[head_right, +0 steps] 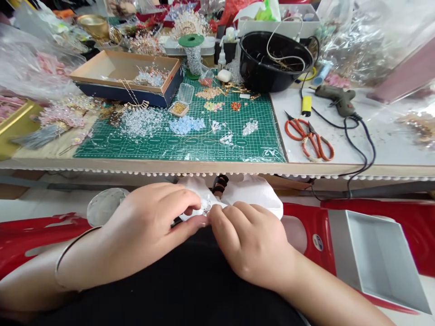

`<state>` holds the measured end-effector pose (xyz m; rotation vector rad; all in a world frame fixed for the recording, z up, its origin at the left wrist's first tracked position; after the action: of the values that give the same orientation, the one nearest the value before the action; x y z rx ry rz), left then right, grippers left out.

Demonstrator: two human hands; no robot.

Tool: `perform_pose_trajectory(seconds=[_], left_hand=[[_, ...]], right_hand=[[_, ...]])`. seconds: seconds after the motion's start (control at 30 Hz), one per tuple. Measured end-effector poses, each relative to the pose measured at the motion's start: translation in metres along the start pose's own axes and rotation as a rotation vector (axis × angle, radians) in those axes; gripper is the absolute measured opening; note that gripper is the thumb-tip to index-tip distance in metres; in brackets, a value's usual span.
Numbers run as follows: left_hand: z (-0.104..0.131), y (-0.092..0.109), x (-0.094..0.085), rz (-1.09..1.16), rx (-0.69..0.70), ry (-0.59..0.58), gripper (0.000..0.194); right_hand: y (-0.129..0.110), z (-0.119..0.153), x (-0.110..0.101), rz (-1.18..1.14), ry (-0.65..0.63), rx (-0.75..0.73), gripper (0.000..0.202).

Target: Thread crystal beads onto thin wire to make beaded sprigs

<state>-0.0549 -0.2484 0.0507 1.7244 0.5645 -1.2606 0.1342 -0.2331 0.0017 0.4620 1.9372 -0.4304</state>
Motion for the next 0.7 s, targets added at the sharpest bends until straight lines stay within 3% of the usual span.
perform_pose_trajectory(seconds=[0.1,0.2,0.33,0.4,0.5,0.7], left_hand=[[-0.006,-0.009,0.01,0.161,-0.033,-0.068,0.018],[-0.008,-0.014,0.014,0.324,-0.018,-0.062,0.014],[-0.007,-0.017,0.018,0.443,0.067,-0.002,0.012],[-0.006,-0.018,0.02,0.469,0.113,0.016,0.012],[-0.004,-0.019,0.02,0.47,0.166,0.017,0.011],[-0.003,-0.019,0.015,0.332,0.185,-0.029,0.016]], right_hand=[[-0.002,0.001,-0.001,-0.087,0.034,0.092,0.011],[-0.004,-0.001,-0.008,-0.387,0.017,0.305,0.006],[0.0,-0.006,-0.014,-1.038,-0.247,0.748,0.017],[0.002,-0.007,-0.013,-1.391,-0.368,0.886,0.024],[0.004,-0.006,-0.009,-1.726,-0.419,0.96,0.027],[0.0,-0.005,-0.005,-1.715,-0.36,0.875,0.025]])
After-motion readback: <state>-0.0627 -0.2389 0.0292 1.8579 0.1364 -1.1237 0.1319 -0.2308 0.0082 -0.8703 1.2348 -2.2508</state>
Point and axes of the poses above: each hand's wrist, its own z-axis away from the middle knuckle, its own x-axis out of the palm, y = z × x, the point moved 1 cm from there along -z, towards the middle knuckle, and after that the axes turned 4 degrees about -y, right-handed, at the moved point
